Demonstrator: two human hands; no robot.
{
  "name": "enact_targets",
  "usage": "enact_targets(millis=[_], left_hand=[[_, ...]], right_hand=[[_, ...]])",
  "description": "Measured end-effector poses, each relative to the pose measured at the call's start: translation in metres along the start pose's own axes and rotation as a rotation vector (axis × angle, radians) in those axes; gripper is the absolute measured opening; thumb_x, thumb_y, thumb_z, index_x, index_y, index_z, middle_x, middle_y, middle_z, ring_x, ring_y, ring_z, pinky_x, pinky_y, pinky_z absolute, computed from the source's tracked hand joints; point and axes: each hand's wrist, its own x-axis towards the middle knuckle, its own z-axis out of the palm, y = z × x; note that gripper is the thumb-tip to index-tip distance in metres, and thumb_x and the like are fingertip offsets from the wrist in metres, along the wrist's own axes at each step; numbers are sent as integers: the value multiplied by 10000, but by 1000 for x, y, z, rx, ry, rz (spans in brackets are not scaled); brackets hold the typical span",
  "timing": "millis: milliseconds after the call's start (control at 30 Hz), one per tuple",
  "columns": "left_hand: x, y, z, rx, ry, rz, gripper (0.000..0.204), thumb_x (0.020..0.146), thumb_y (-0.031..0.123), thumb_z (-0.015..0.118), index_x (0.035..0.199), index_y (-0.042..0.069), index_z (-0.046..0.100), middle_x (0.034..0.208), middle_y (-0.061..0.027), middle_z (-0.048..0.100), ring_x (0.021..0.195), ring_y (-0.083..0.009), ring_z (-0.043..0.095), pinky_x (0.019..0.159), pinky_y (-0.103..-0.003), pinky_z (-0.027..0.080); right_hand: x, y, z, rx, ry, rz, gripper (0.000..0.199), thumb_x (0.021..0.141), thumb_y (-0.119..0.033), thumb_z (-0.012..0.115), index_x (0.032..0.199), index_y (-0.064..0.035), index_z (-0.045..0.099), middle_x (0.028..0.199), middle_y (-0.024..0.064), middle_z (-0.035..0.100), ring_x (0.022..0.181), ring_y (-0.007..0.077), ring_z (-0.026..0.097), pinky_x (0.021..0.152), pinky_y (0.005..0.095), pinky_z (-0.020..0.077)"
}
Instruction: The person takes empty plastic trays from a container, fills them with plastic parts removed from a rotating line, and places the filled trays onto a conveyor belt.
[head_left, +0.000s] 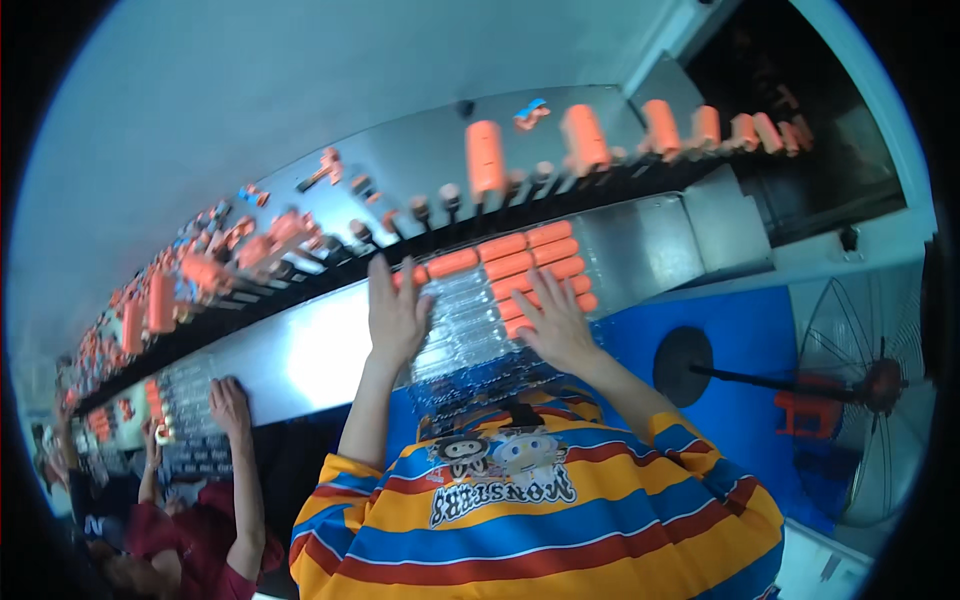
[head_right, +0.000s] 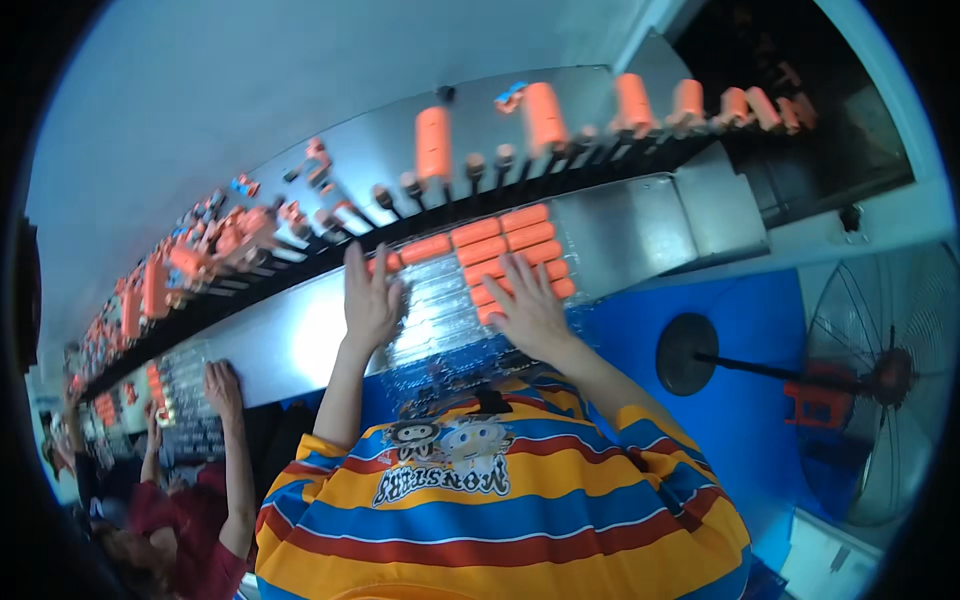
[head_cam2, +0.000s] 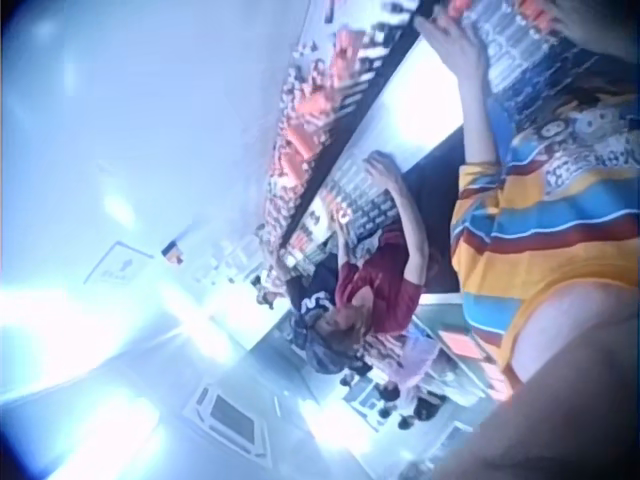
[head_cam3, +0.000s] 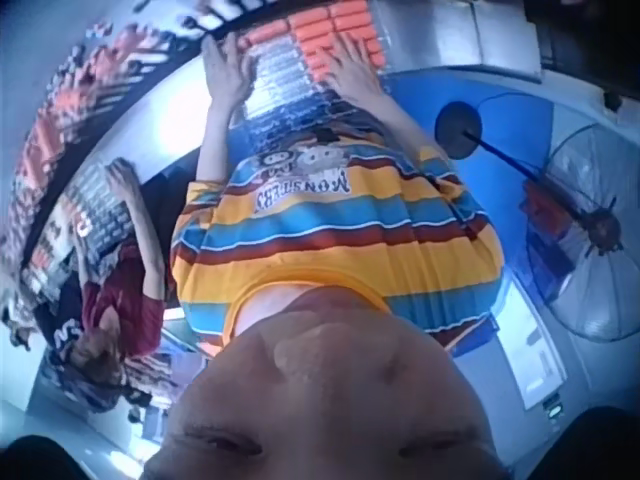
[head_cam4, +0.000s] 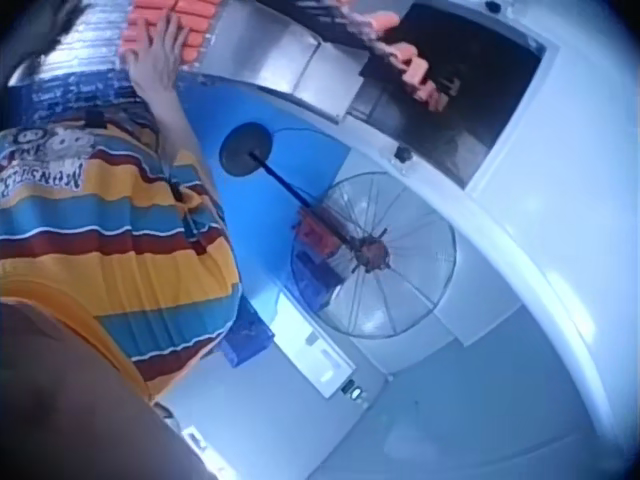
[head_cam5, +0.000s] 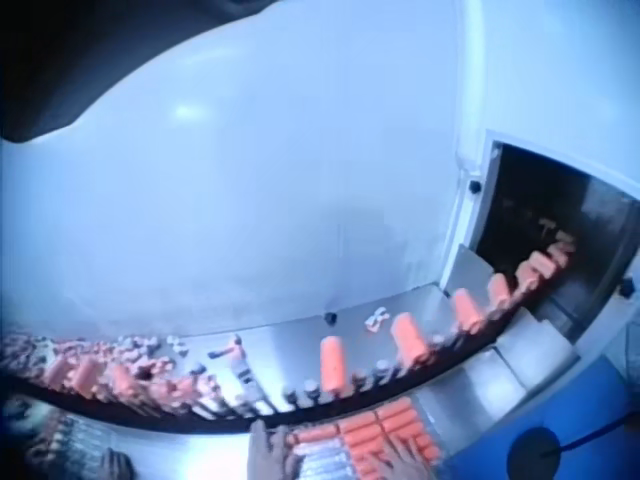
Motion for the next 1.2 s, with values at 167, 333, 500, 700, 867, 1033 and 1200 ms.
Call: enact_targets(millis=[167, 333, 500, 700, 867, 1033, 1200], left_hand=[[-27, 67, -3, -135, 181, 6, 400, 880, 139, 571, 1239, -25, 506, 1259, -264, 488, 1184, -426, 454, 1012, -525, 348], [42, 152, -65, -522, 185, 335, 117, 805, 25, 651, 920, 6, 644, 932, -137, 624, 877, -328, 594, 777, -399, 479], [161, 246, -96, -580, 232, 394, 157, 859, 81, 617, 975, -24, 622, 871, -173, 617, 815, -350, 575, 742, -412, 450], [254, 267, -97, -323, -143, 47, 367, 860, 319, 638, 827, -46, 619, 816, -227, 637, 816, -375, 624, 750, -464, 490], [271, 278, -128, -344, -526, -74, 217, 804, 213, 668, 772, -1, 660, 729, -170, 659, 804, -328, 650, 746, -430, 509], [247, 296, -113, 50, 19, 310, 258, 777, 55, 626, 1028, -4, 610, 939, -174, 564, 953, -347, 550, 796, -409, 466], [200, 328, -116, 23, 224, 358, 282, 766, 41, 630, 1035, -5, 558, 853, -114, 526, 839, -288, 538, 715, -388, 445]], right_hand=[[-19, 29, -37, 45, 143, -5, 650, 847, -344, 627, 1399, -77, 409, 1482, 194, 312, 1389, 358, 263, 1122, 543, 190], [-13, 111, -134, 40, 599, 204, 466, 813, -148, 642, 1250, -38, 527, 1239, 173, 530, 1188, 380, 463, 998, 474, 355], [39, 192, -252, -140, 727, -14, 268, 857, -92, 569, 1111, -7, 580, 1097, 149, 598, 1035, 314, 557, 910, 412, 427], [79, 181, -318, 284, 160, 442, 381, 878, -314, 597, 936, 62, 618, 820, 184, 657, 744, 305, 659, 682, 365, 501], [100, 207, -324, 399, -305, 274, 335, 861, -276, 588, 920, 49, 641, 759, 146, 689, 619, 292, 673, 602, 391, 525], [84, 227, -302, -191, 127, -209, 221, 736, -120, 717, 876, 14, 611, 920, 142, 594, 928, 310, 590, 782, 379, 493], [32, 223, -297, -101, 459, -328, 334, 766, -145, 664, 1066, -13, 598, 959, 119, 587, 982, 271, 551, 875, 351, 468]])
